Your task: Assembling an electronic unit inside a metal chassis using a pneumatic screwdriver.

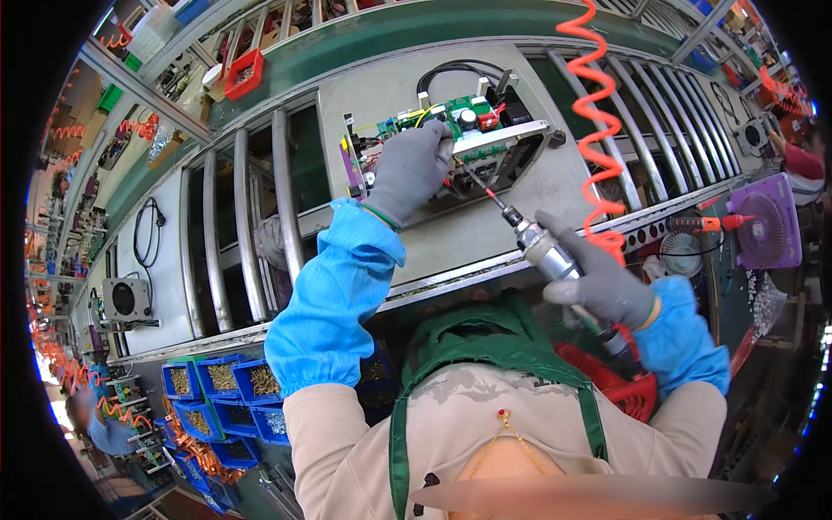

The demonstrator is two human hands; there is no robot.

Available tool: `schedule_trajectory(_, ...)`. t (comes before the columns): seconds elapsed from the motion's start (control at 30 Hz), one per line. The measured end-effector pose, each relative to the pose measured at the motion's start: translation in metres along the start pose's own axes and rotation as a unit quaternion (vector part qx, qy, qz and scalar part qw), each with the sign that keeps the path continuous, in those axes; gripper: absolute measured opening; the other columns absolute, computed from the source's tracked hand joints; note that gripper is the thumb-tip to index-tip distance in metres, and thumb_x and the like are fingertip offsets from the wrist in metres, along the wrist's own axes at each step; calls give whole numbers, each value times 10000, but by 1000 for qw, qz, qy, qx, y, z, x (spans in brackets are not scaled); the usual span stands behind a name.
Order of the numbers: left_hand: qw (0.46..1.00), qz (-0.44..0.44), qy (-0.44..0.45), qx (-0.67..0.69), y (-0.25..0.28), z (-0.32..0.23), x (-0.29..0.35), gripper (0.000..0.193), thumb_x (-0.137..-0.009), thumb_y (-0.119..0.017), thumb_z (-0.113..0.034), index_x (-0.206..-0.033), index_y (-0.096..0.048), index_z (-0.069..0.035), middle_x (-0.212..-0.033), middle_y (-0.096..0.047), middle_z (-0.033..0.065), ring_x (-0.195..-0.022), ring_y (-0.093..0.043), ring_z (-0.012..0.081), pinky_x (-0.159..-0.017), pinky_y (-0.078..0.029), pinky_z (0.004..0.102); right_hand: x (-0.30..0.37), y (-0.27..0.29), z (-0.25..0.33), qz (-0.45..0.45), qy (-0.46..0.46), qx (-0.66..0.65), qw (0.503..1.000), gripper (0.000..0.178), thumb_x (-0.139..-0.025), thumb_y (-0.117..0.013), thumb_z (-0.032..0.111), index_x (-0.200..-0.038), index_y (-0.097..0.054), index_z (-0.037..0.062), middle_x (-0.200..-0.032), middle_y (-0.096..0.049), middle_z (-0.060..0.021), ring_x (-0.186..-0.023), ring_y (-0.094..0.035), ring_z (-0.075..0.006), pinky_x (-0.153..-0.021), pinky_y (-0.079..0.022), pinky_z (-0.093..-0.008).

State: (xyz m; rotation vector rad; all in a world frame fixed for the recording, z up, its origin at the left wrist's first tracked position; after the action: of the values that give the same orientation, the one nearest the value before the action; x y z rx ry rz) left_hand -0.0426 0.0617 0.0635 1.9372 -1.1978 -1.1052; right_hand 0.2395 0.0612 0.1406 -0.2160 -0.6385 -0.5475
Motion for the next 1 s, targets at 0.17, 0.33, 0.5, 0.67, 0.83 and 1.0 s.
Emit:
schedule_trajectory(0.17, 1000, 7, 10, 1, 0, 1, -1, 181, -957, -614, -261, -1026, -659, -100, -855, -706, 167, -792, -694, 365, -718, -539, 465, -5, -21, -35, 22, 30, -167, 985, 991, -744, -680, 169, -1601, -183, 152, -1112, -571, -131, -565, -611, -175, -469, -542, -297)
schedule_trajectory(0.33, 999, 23, 22, -7, 1, -1, -2, 182, -961, -609, -254, -1031, -657, -93, -865, -708, 173, -806, -695, 365, -724, -541, 456, -1, -32, -33, -1, 80, -252, 964, 925, -802, -655, 236, -1596, -190, 133, -915, -590, -136, -604, -634, -170, -473, -567, -291)
schedule_trajectory(0.5, 999, 48, 24, -10, 6, 0, -4, 198, -969, -590, -253, -1041, -661, -82, -905, -711, 180, -841, -692, 379, -758, -540, 456, -3, -42, -34, 10, 70, -257, 964, 899, -824, -634, 229, -1598, -182, 165, -828, -592, -131, -526, -610, -172, -469, -558, -287)
schedule_trajectory(0.67, 989, 143, -11, 45, 15, 13, -17, 237, -950, -581, -193, -1117, -689, -64, -964, -712, 200, -902, -691, 359, -823, -528, 410, -8, -51, -46, -4, 69, -279, 958, 877, -829, -595, 169, -1601, -182, 204, -826, -594, -137, -513, -613, -189, -468, -538, -294)
schedule_trajectory(0.83, 965, 249, -29, 72, 19, 21, -45, 236, -905, -613, -197, -1079, -741, -101, -971, -734, 140, -883, -686, 304, -821, -531, 411, -13, -60, -57, 2, 105, -300, 948, 848, -842, -570, 130, -1599, -198, 213, -845, -567, -147, -508, -593, -193, -470, -544, -310)
schedule_trajectory(1.0, 933, 351, 9, 80, 22, 18, -64, 246, -897, -670, -180, -1110, -742, -81, -903, -743, 93, -781, -667, 178, -748, -524, 353, -19, -64, -64, -10, 124, -307, 943, 867, -848, -596, 151, -1604, -174, 210, -884, -568, -139, -599, -615, -181, -497, -568, -313)
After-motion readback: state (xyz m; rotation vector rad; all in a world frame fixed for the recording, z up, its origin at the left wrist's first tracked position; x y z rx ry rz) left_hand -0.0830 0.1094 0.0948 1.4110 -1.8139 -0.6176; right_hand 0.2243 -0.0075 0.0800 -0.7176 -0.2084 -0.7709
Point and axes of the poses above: each hand's wrist, its own x-axis away from the middle knuckle, its own y-axis out of the back of the hand, z = x × y, the point moved 2 cm from there along -x, towards the middle knuckle
